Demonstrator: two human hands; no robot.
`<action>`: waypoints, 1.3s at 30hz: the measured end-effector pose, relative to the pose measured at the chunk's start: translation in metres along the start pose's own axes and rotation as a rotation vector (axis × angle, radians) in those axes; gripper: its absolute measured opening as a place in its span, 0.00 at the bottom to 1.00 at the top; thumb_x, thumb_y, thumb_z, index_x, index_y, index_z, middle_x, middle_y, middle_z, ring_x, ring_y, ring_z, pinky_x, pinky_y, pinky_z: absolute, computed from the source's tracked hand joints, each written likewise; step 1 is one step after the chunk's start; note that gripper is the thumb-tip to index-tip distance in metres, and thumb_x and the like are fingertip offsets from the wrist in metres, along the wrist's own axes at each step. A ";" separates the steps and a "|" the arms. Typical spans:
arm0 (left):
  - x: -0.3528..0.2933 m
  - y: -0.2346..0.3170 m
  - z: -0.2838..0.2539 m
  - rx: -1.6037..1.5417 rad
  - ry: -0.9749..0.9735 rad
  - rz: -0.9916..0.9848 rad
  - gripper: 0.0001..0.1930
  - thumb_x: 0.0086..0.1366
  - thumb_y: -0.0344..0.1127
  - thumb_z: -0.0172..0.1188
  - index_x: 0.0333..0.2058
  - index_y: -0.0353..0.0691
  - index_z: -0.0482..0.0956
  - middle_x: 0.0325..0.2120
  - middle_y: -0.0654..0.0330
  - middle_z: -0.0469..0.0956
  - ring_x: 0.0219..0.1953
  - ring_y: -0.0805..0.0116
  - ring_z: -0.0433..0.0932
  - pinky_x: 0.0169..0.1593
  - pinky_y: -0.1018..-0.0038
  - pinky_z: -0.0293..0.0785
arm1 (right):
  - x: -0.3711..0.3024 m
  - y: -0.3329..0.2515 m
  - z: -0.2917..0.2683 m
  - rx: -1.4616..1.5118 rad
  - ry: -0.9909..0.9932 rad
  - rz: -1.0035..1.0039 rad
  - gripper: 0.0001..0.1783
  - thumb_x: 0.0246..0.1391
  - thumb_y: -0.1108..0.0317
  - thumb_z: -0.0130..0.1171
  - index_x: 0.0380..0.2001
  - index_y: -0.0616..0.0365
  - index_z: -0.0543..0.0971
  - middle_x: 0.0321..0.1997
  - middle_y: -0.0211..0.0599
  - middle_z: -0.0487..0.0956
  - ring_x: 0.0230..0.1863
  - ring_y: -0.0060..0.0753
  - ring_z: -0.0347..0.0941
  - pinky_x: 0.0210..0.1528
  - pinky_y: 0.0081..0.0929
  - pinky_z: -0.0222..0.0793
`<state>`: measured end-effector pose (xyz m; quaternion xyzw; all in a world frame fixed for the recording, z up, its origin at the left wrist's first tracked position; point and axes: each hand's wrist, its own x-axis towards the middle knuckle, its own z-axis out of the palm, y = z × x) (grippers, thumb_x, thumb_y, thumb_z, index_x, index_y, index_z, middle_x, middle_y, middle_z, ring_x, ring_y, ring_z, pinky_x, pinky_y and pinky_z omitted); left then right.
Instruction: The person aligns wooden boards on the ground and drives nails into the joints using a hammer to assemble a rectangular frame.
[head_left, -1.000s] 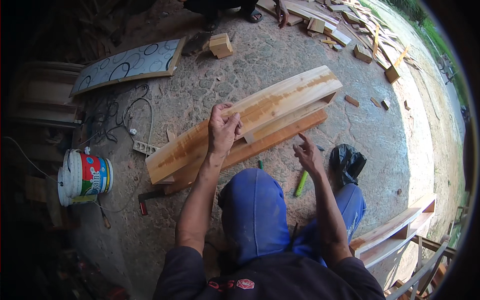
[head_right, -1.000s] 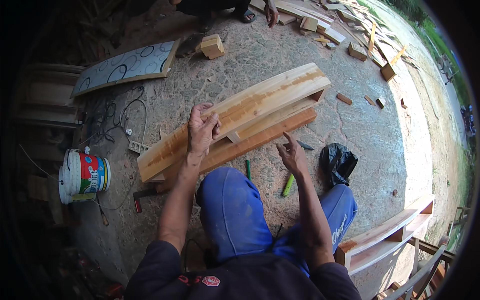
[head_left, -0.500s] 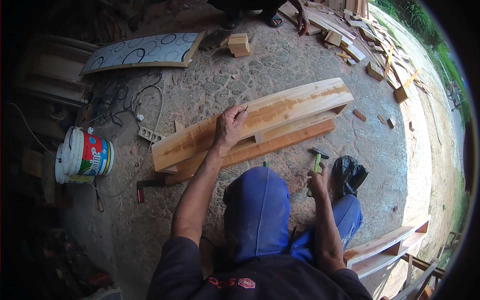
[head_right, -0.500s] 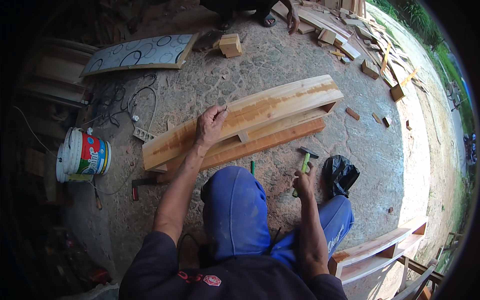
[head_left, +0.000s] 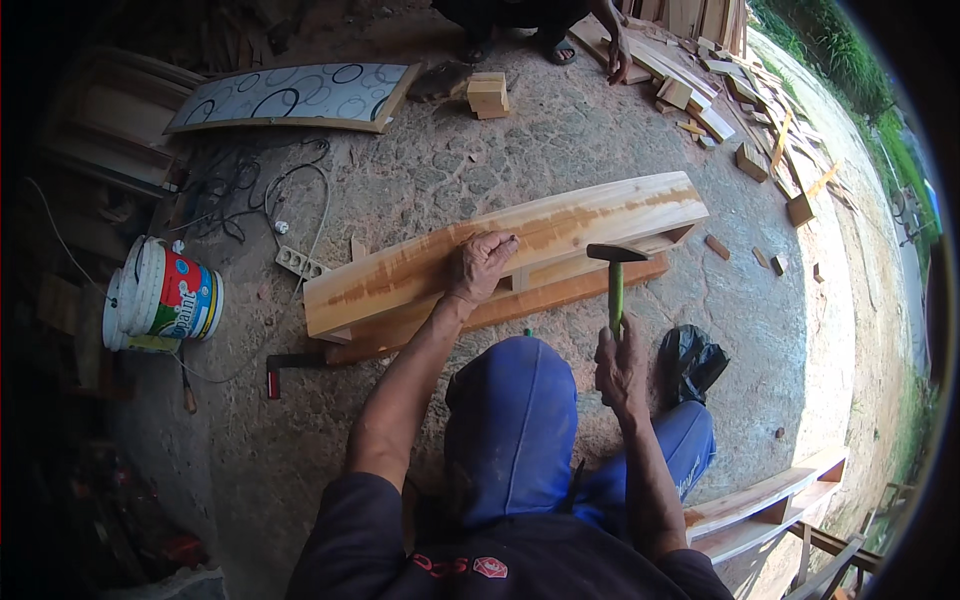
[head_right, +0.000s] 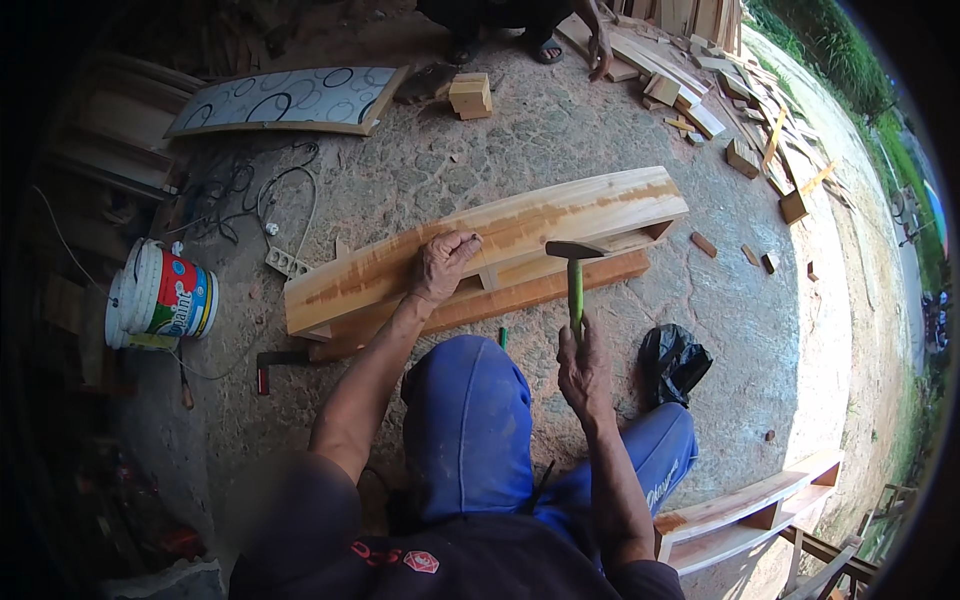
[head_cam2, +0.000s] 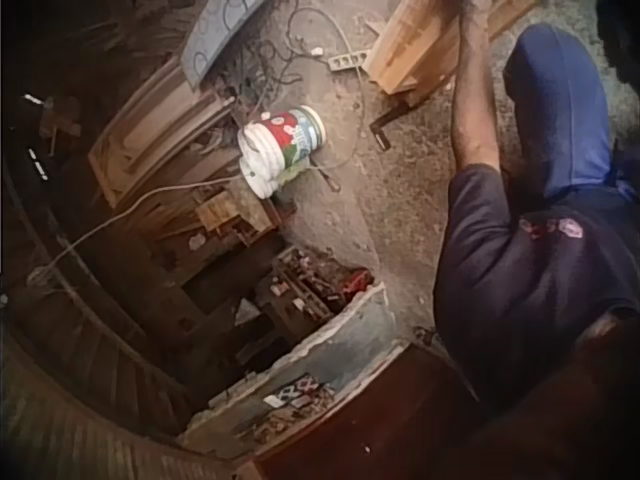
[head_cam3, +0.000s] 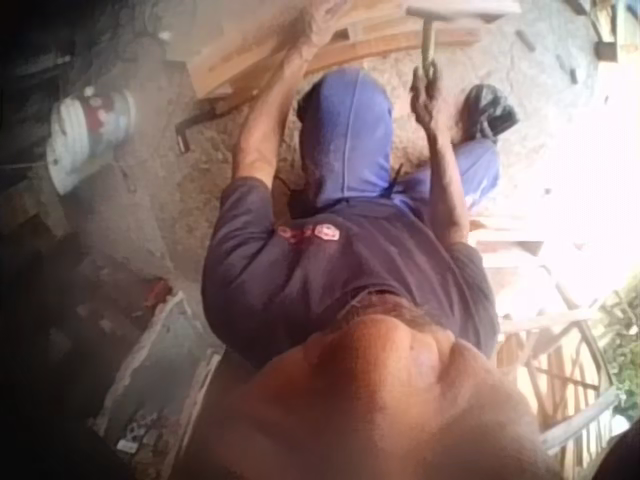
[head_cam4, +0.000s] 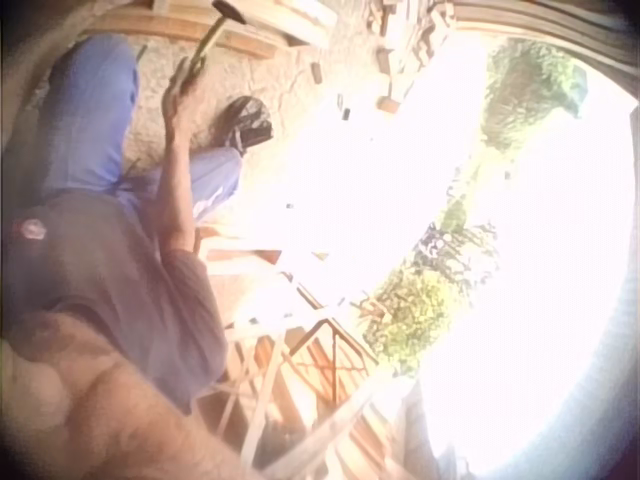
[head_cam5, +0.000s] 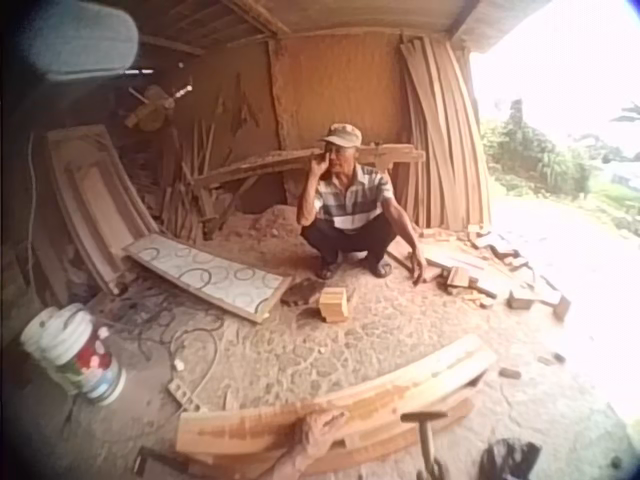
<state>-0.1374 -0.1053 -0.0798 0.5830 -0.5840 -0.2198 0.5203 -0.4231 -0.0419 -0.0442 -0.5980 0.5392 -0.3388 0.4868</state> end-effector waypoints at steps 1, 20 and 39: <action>0.001 0.003 0.001 -0.012 -0.010 -0.020 0.07 0.67 0.34 0.62 0.36 0.35 0.82 0.27 0.53 0.81 0.31 0.63 0.79 0.38 0.69 0.74 | 0.004 0.003 0.000 -0.120 -0.017 -0.052 0.25 0.67 0.64 0.53 0.64 0.56 0.65 0.31 0.46 0.77 0.24 0.38 0.75 0.27 0.35 0.71; -0.005 0.000 -0.002 0.146 0.013 0.036 0.09 0.66 0.37 0.64 0.35 0.37 0.82 0.26 0.58 0.79 0.30 0.64 0.75 0.38 0.68 0.73 | 0.025 -0.059 0.005 -0.482 -0.270 -0.320 0.37 0.64 0.69 0.51 0.73 0.48 0.50 0.41 0.66 0.79 0.39 0.70 0.77 0.39 0.57 0.73; -0.007 0.002 0.000 0.261 0.007 0.043 0.08 0.66 0.39 0.63 0.36 0.42 0.82 0.27 0.56 0.81 0.35 0.55 0.78 0.41 0.62 0.75 | 0.028 -0.057 0.010 -0.458 -0.244 -0.437 0.37 0.64 0.71 0.50 0.73 0.47 0.51 0.43 0.65 0.79 0.40 0.68 0.77 0.40 0.57 0.73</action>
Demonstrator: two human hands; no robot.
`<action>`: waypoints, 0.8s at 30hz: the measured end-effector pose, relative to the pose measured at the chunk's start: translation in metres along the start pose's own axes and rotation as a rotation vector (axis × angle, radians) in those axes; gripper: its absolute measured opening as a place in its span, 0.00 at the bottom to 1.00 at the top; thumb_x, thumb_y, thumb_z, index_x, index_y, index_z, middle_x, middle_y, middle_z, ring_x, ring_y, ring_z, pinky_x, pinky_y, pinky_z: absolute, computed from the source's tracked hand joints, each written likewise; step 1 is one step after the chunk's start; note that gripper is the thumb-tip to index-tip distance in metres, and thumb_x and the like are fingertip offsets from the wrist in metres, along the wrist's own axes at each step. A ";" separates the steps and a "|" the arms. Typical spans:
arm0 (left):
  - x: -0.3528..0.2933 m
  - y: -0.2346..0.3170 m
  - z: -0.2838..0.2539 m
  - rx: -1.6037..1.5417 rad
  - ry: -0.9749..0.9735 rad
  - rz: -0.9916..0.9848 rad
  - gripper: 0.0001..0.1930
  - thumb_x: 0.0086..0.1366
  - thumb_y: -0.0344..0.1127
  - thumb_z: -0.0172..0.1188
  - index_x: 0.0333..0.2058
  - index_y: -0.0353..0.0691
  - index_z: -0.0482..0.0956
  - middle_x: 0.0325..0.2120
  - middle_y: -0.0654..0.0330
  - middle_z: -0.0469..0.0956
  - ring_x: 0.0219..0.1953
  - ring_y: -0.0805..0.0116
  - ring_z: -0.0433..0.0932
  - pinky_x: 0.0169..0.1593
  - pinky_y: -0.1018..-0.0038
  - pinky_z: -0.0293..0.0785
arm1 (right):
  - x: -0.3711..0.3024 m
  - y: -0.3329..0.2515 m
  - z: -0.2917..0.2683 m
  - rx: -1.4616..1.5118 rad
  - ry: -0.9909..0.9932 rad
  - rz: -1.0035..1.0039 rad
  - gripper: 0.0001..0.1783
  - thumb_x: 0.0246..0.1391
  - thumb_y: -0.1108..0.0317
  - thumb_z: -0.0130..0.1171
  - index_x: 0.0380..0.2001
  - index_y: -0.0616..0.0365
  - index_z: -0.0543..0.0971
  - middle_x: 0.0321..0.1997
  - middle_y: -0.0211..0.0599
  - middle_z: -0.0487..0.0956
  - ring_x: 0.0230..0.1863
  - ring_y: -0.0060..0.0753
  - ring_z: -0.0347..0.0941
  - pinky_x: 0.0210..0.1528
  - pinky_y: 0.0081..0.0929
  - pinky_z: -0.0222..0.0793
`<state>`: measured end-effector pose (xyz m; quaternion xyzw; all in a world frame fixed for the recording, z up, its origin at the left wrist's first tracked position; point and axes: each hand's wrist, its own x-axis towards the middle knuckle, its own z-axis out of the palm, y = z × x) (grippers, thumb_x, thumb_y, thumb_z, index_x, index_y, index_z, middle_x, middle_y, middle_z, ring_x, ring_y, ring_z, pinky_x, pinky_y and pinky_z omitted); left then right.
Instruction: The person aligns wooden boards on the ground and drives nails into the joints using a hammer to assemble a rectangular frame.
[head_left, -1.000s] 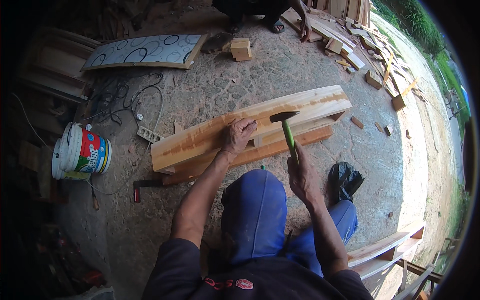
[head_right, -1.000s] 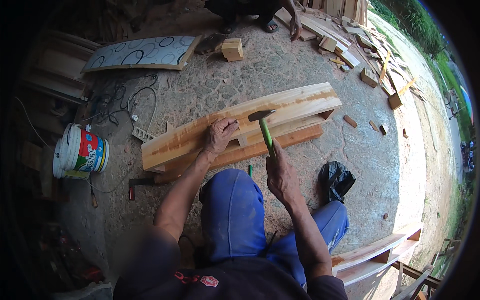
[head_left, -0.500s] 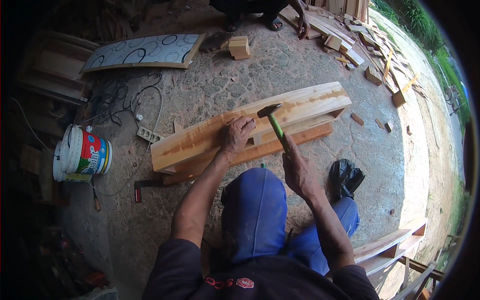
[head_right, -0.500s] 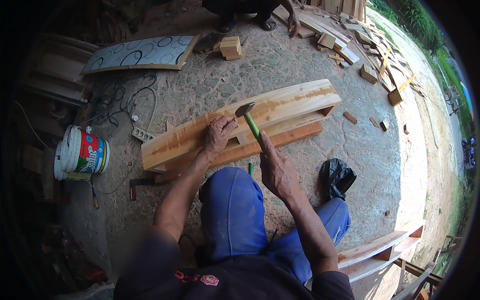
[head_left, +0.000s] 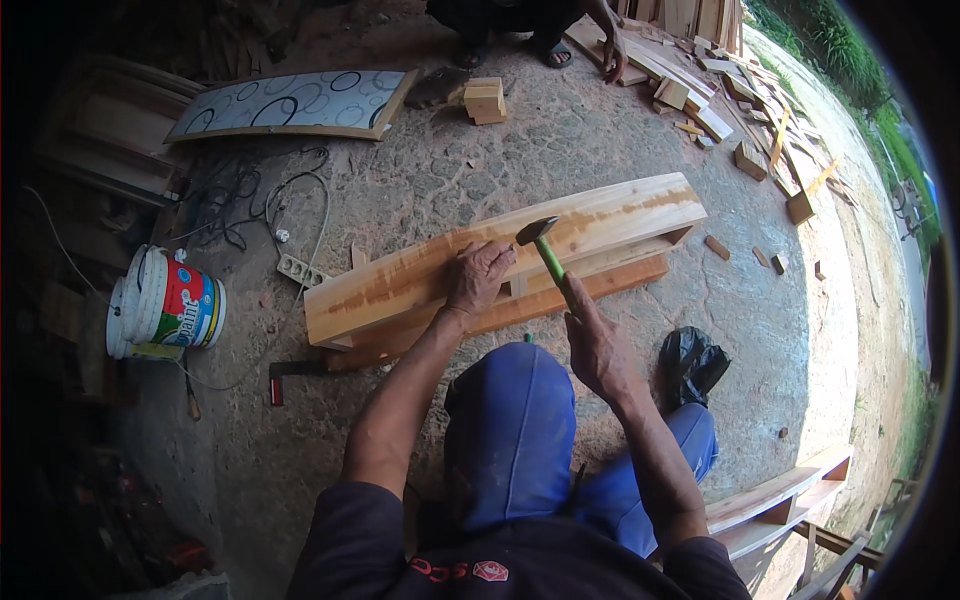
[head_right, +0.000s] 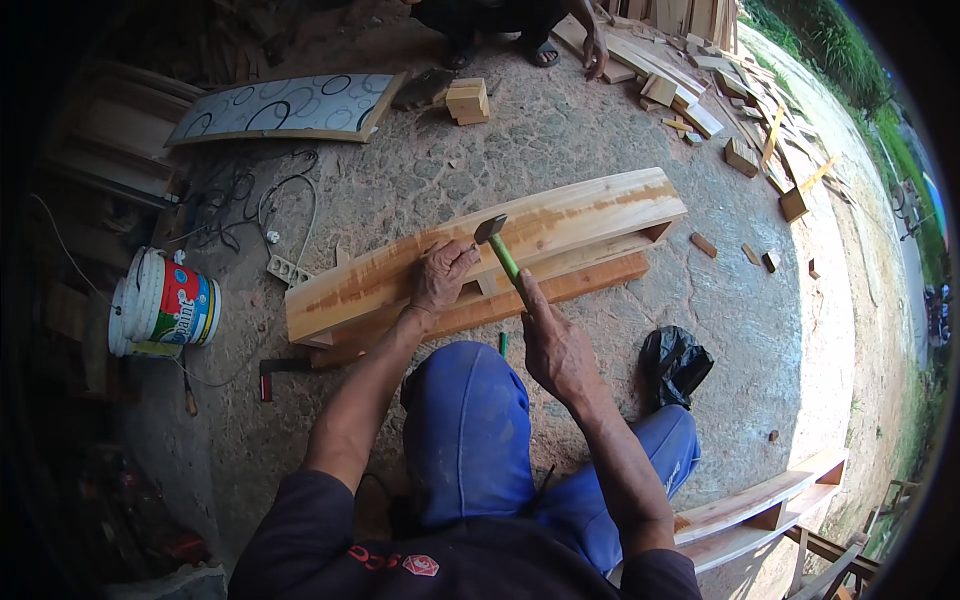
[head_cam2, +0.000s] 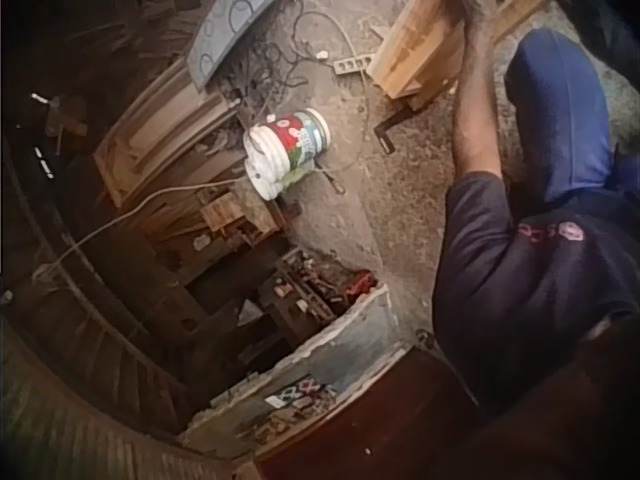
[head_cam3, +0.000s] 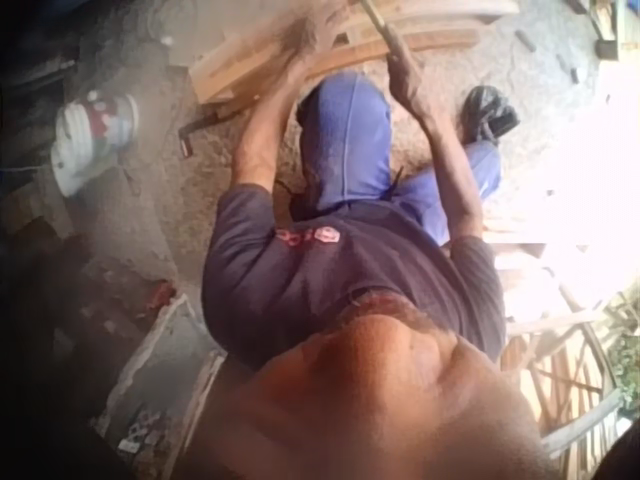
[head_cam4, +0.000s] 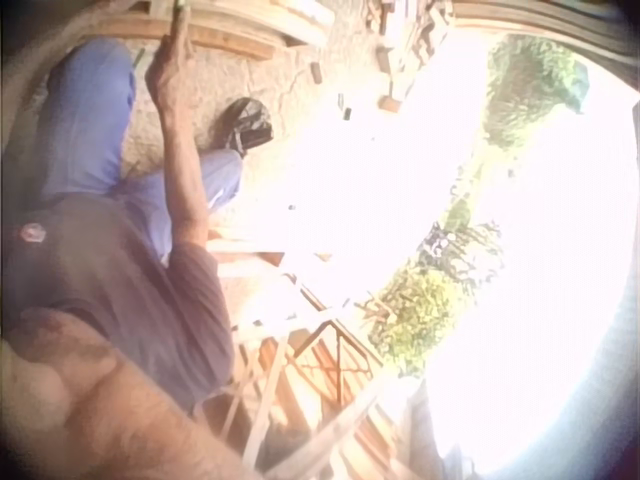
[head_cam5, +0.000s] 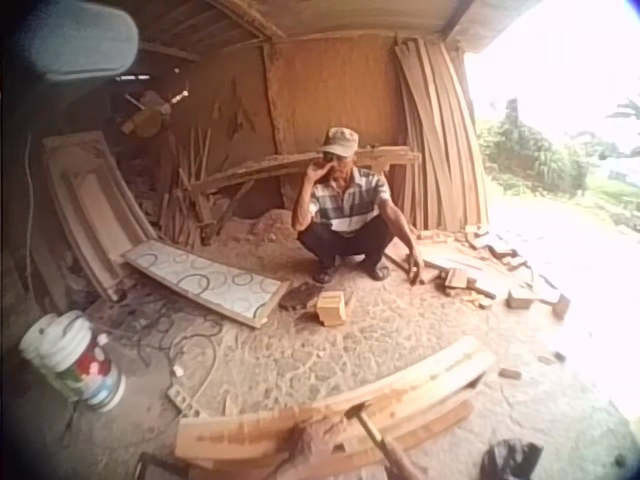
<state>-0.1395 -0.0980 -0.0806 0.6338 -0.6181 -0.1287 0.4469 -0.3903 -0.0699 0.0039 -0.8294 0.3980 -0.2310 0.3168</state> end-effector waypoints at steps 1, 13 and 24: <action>0.000 -0.004 0.000 0.009 0.001 0.017 0.08 0.66 0.39 0.63 0.36 0.42 0.82 0.28 0.56 0.81 0.35 0.55 0.78 0.41 0.62 0.75 | 0.001 -0.001 0.001 -0.005 -0.004 -0.001 0.37 0.64 0.72 0.50 0.73 0.47 0.52 0.43 0.65 0.79 0.39 0.68 0.77 0.40 0.56 0.73; -0.002 0.004 -0.002 0.005 0.069 0.096 0.08 0.66 0.38 0.64 0.38 0.39 0.83 0.30 0.52 0.81 0.35 0.55 0.80 0.41 0.64 0.75 | 0.004 -0.014 -0.011 -0.016 0.081 -0.123 0.39 0.63 0.73 0.50 0.74 0.43 0.51 0.41 0.60 0.78 0.38 0.65 0.77 0.38 0.53 0.74; -0.004 -0.002 0.002 0.029 0.049 0.114 0.09 0.65 0.36 0.64 0.38 0.37 0.84 0.31 0.52 0.82 0.37 0.56 0.80 0.42 0.65 0.76 | 0.007 -0.002 -0.006 -0.053 -0.047 -0.012 0.38 0.63 0.73 0.53 0.73 0.43 0.54 0.45 0.64 0.79 0.42 0.68 0.77 0.41 0.54 0.74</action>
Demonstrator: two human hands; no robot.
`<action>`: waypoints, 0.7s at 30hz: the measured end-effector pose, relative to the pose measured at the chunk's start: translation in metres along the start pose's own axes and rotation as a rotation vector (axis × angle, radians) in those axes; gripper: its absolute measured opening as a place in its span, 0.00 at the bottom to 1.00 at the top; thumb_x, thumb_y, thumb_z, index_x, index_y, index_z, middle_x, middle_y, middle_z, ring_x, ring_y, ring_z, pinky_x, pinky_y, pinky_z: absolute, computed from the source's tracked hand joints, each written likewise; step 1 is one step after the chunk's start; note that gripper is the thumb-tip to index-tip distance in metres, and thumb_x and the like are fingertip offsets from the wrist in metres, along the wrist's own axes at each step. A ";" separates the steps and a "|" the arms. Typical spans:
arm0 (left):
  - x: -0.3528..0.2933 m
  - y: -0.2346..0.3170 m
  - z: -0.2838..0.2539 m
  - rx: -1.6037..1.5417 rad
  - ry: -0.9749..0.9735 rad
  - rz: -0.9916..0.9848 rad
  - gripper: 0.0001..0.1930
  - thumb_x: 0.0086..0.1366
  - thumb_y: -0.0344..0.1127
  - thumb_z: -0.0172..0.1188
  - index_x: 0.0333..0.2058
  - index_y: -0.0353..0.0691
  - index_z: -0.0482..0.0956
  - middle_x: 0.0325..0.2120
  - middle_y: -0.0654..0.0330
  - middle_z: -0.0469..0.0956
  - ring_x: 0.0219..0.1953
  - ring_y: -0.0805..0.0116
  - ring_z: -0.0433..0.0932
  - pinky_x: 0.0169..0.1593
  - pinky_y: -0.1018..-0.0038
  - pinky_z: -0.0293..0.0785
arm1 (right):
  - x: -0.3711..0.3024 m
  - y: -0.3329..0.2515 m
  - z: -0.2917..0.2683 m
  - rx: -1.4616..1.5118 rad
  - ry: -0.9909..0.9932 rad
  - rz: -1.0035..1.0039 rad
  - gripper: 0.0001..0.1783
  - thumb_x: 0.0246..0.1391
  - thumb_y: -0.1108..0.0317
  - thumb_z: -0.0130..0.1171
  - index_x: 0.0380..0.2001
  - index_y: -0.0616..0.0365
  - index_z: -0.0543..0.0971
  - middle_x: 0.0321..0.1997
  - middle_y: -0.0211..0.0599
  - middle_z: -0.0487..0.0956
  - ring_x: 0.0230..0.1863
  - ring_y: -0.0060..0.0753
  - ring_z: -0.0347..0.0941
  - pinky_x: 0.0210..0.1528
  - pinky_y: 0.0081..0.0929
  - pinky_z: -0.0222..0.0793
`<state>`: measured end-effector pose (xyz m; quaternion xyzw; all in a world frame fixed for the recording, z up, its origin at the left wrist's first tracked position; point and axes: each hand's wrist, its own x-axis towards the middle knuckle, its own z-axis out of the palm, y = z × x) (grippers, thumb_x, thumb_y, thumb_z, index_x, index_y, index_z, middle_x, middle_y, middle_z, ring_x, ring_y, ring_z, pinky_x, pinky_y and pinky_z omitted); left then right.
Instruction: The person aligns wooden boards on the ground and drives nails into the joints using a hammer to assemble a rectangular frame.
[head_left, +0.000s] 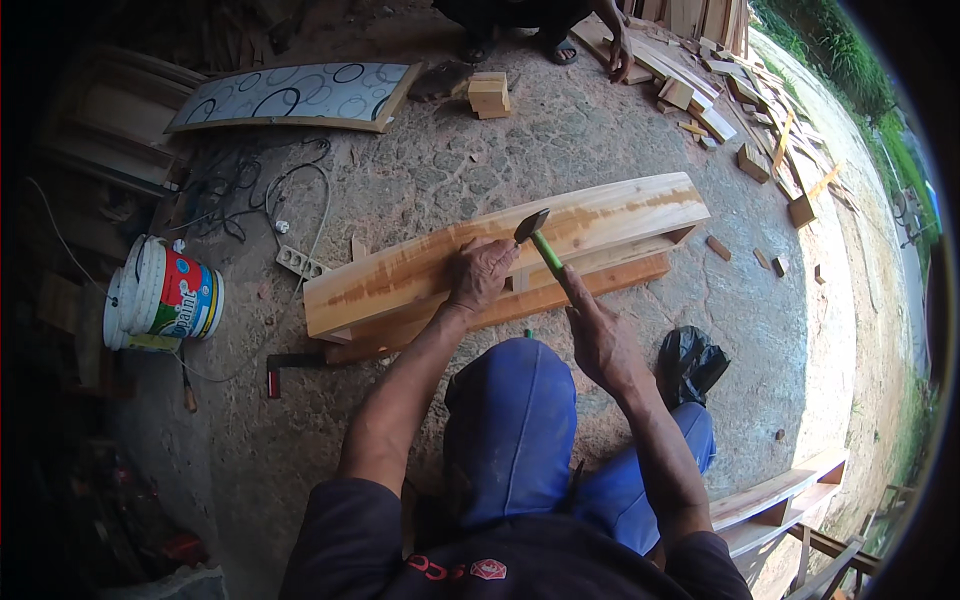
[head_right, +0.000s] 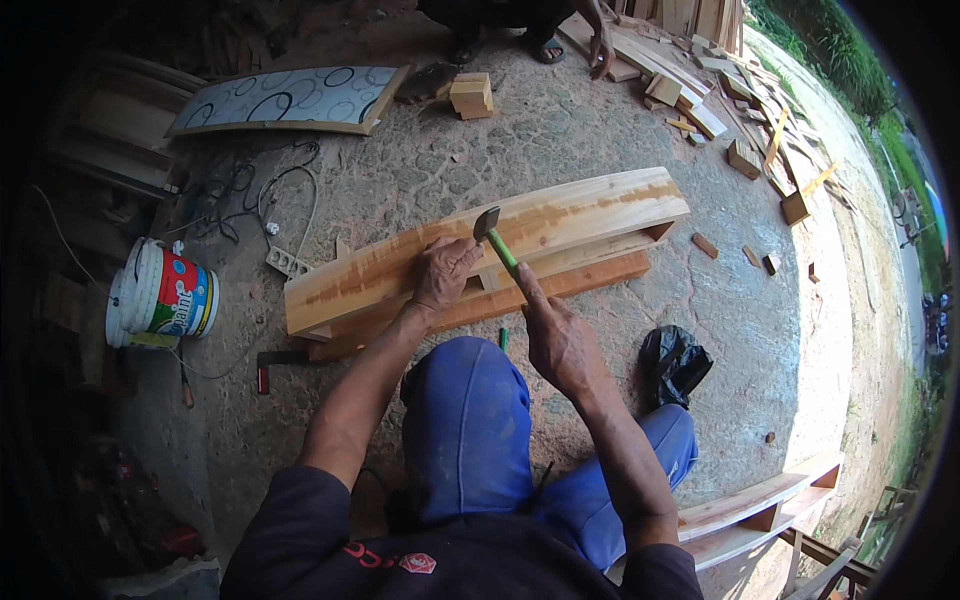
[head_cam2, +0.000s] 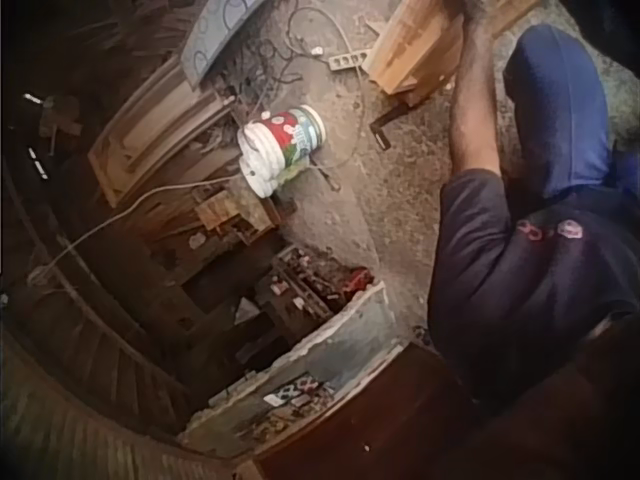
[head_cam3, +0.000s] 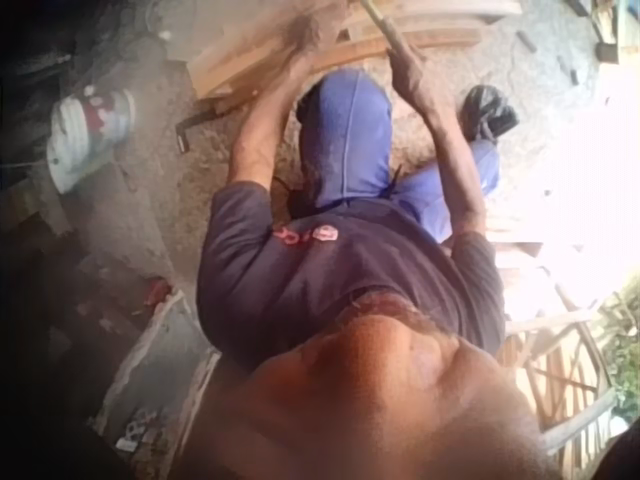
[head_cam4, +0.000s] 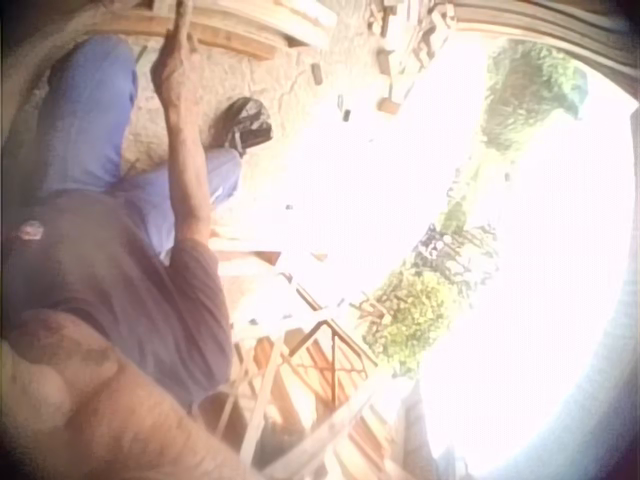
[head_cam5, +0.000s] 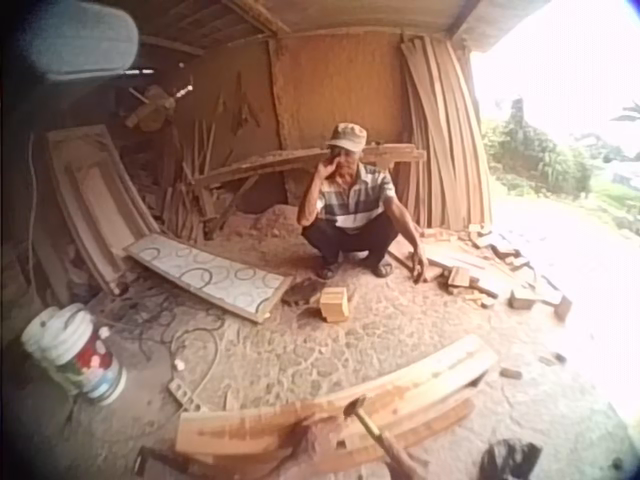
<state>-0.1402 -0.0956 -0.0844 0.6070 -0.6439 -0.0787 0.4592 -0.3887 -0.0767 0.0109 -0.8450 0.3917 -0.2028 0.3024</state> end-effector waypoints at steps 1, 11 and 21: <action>0.000 0.000 0.000 0.015 0.013 0.015 0.09 0.65 0.36 0.65 0.38 0.36 0.84 0.31 0.53 0.82 0.37 0.56 0.80 0.42 0.65 0.76 | 0.001 -0.002 0.000 0.010 0.010 -0.025 0.38 0.63 0.73 0.53 0.73 0.43 0.54 0.44 0.63 0.79 0.42 0.68 0.77 0.41 0.54 0.74; 0.000 -0.007 0.003 0.058 -0.017 0.051 0.08 0.64 0.35 0.65 0.38 0.37 0.85 0.32 0.53 0.83 0.39 0.56 0.81 0.44 0.65 0.77 | 0.008 0.001 -0.003 -0.171 -0.028 -0.037 0.40 0.61 0.74 0.52 0.74 0.45 0.53 0.28 0.51 0.75 0.29 0.55 0.76 0.32 0.50 0.72; -0.003 -0.004 0.005 0.070 -0.010 0.088 0.08 0.63 0.34 0.65 0.37 0.37 0.85 0.33 0.53 0.84 0.40 0.55 0.81 0.45 0.65 0.77 | -0.003 0.001 -0.003 -0.187 0.124 -0.113 0.40 0.61 0.72 0.54 0.74 0.45 0.54 0.24 0.46 0.73 0.26 0.53 0.75 0.30 0.48 0.71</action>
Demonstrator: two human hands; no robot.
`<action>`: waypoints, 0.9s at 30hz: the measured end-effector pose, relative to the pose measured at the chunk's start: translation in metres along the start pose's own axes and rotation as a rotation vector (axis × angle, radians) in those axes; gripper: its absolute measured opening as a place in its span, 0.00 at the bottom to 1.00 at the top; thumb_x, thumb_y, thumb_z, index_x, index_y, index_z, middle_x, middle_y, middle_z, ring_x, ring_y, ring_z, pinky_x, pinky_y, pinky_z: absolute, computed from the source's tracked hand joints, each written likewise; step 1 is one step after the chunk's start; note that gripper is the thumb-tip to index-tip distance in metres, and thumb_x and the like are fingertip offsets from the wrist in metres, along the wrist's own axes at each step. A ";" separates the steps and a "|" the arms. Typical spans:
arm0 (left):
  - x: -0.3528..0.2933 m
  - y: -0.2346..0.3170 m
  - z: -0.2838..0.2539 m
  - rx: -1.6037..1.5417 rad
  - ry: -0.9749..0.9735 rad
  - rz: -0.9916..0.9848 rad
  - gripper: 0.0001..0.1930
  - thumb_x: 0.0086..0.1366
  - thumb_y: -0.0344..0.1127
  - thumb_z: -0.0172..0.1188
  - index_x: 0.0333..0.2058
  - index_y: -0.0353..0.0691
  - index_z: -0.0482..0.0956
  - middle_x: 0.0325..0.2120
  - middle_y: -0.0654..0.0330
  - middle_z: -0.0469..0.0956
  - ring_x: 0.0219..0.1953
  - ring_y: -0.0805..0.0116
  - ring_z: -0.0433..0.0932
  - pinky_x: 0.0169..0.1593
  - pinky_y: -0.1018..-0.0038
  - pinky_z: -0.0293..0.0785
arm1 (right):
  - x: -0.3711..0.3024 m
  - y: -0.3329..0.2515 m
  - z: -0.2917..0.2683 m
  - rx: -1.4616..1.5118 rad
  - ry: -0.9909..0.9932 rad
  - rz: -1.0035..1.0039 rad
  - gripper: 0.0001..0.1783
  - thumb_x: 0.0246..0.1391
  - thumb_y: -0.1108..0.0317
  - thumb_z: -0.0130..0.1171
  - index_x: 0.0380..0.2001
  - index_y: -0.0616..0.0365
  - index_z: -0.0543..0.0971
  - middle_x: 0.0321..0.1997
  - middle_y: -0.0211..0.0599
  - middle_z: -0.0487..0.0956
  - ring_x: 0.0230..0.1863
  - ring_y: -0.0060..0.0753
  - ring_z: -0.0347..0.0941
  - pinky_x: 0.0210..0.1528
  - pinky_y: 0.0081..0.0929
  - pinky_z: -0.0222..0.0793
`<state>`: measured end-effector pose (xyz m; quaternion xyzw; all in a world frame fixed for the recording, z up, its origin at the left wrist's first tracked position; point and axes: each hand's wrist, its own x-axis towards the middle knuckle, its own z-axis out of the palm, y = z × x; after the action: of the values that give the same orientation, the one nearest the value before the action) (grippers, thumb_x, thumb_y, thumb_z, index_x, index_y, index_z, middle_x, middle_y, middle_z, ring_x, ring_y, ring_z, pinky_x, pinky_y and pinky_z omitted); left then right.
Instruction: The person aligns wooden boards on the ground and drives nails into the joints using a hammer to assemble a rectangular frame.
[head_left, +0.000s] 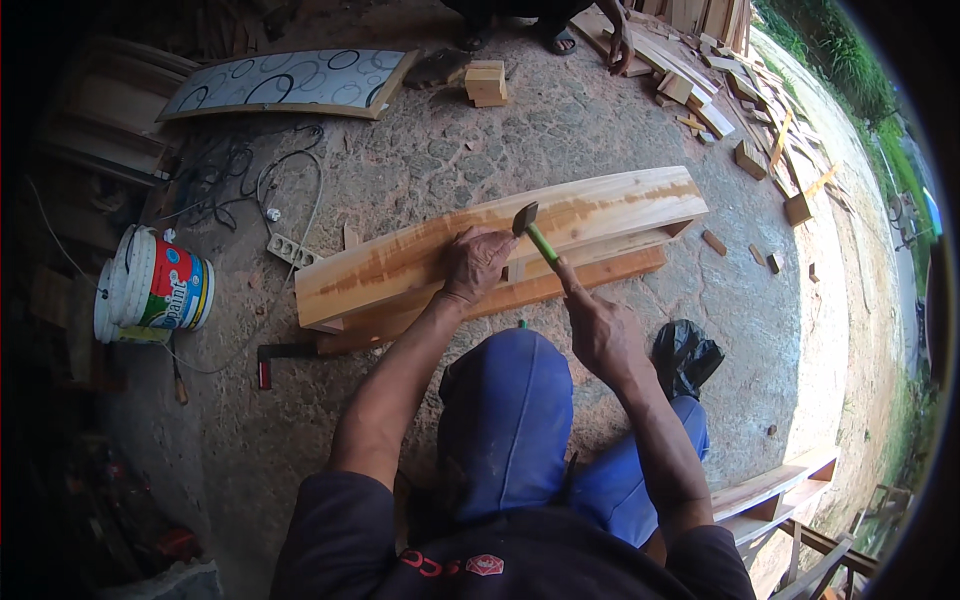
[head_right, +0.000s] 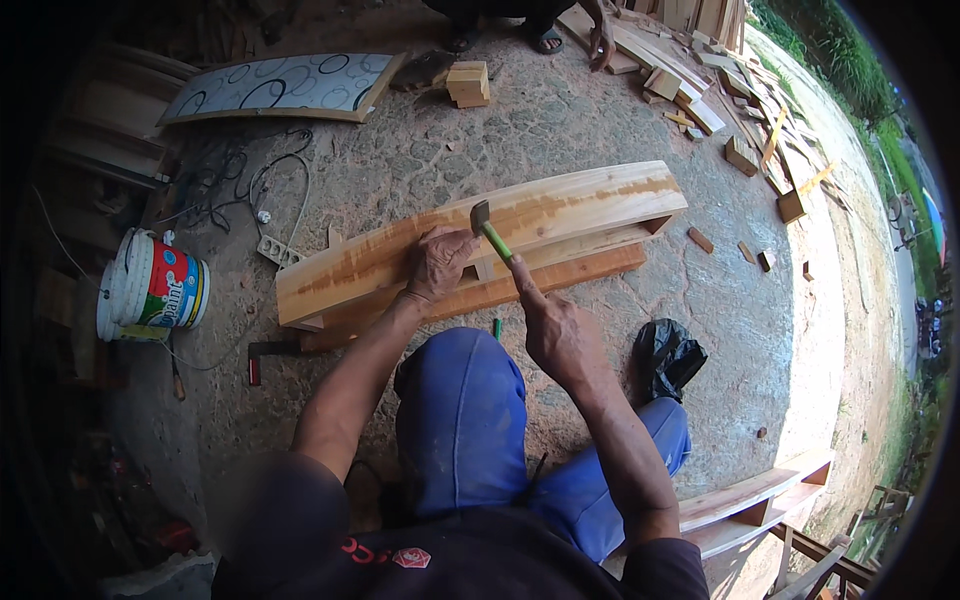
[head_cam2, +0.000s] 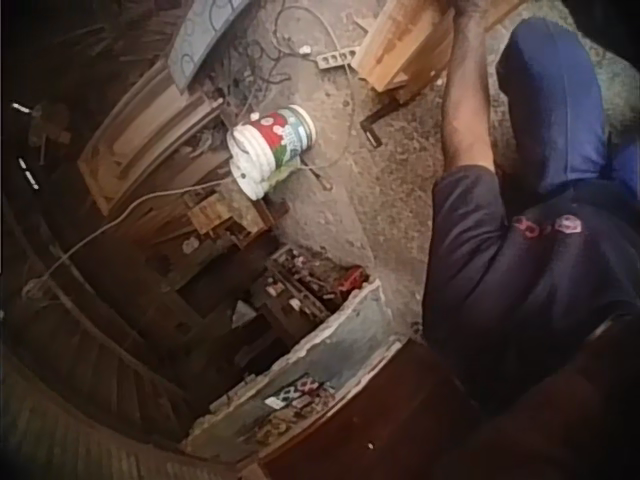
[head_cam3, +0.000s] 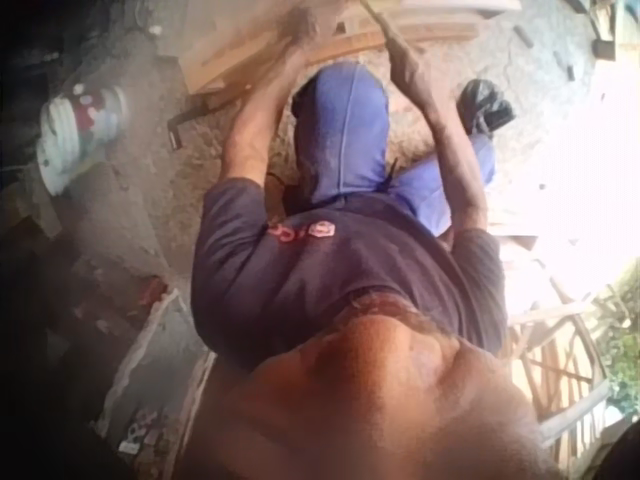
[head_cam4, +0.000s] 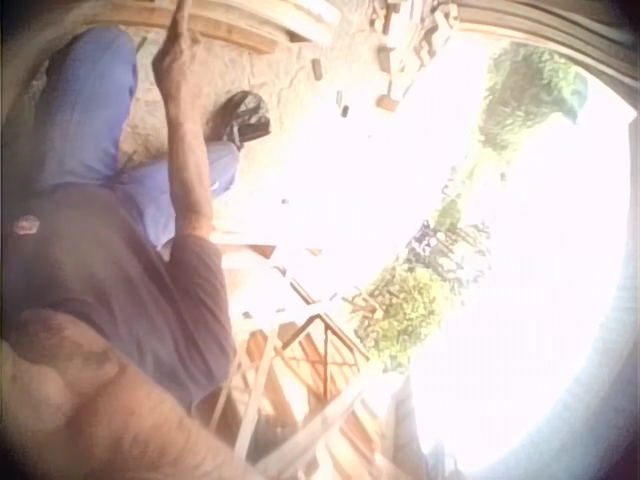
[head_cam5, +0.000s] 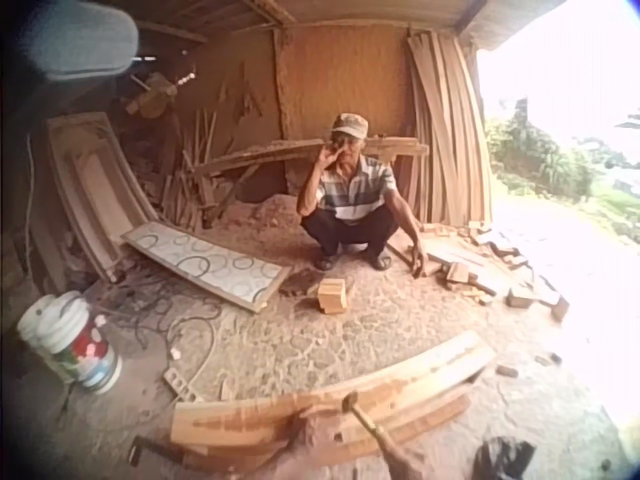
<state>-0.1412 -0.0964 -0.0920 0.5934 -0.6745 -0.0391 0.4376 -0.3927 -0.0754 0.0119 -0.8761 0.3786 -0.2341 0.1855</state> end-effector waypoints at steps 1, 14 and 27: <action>0.001 -0.001 -0.002 0.011 0.000 0.048 0.08 0.63 0.34 0.65 0.37 0.37 0.85 0.33 0.53 0.84 0.40 0.56 0.81 0.45 0.65 0.77 | 0.003 0.006 0.005 -0.006 -0.095 0.048 0.40 0.61 0.72 0.54 0.74 0.45 0.54 0.24 0.46 0.73 0.26 0.53 0.75 0.30 0.47 0.71; 0.000 -0.005 -0.005 -0.068 -0.026 -0.063 0.08 0.64 0.35 0.65 0.37 0.37 0.85 0.35 0.55 0.84 0.42 0.57 0.80 0.46 0.65 0.77 | 0.006 0.010 0.014 -0.050 -0.167 0.082 0.39 0.62 0.69 0.51 0.74 0.43 0.52 0.24 0.52 0.77 0.25 0.57 0.77 0.28 0.53 0.70; 0.072 -0.032 -0.028 0.265 -0.431 -0.277 0.19 0.69 0.52 0.54 0.41 0.40 0.78 0.37 0.46 0.82 0.42 0.41 0.80 0.44 0.54 0.75 | -0.006 -0.016 -0.002 0.198 0.074 -0.013 0.39 0.62 0.74 0.51 0.74 0.47 0.52 0.40 0.62 0.79 0.37 0.67 0.77 0.37 0.53 0.73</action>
<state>-0.0920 -0.1528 -0.0538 0.7101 -0.6634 -0.1351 0.1934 -0.3879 -0.0609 0.0206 -0.8467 0.3543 -0.3037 0.2556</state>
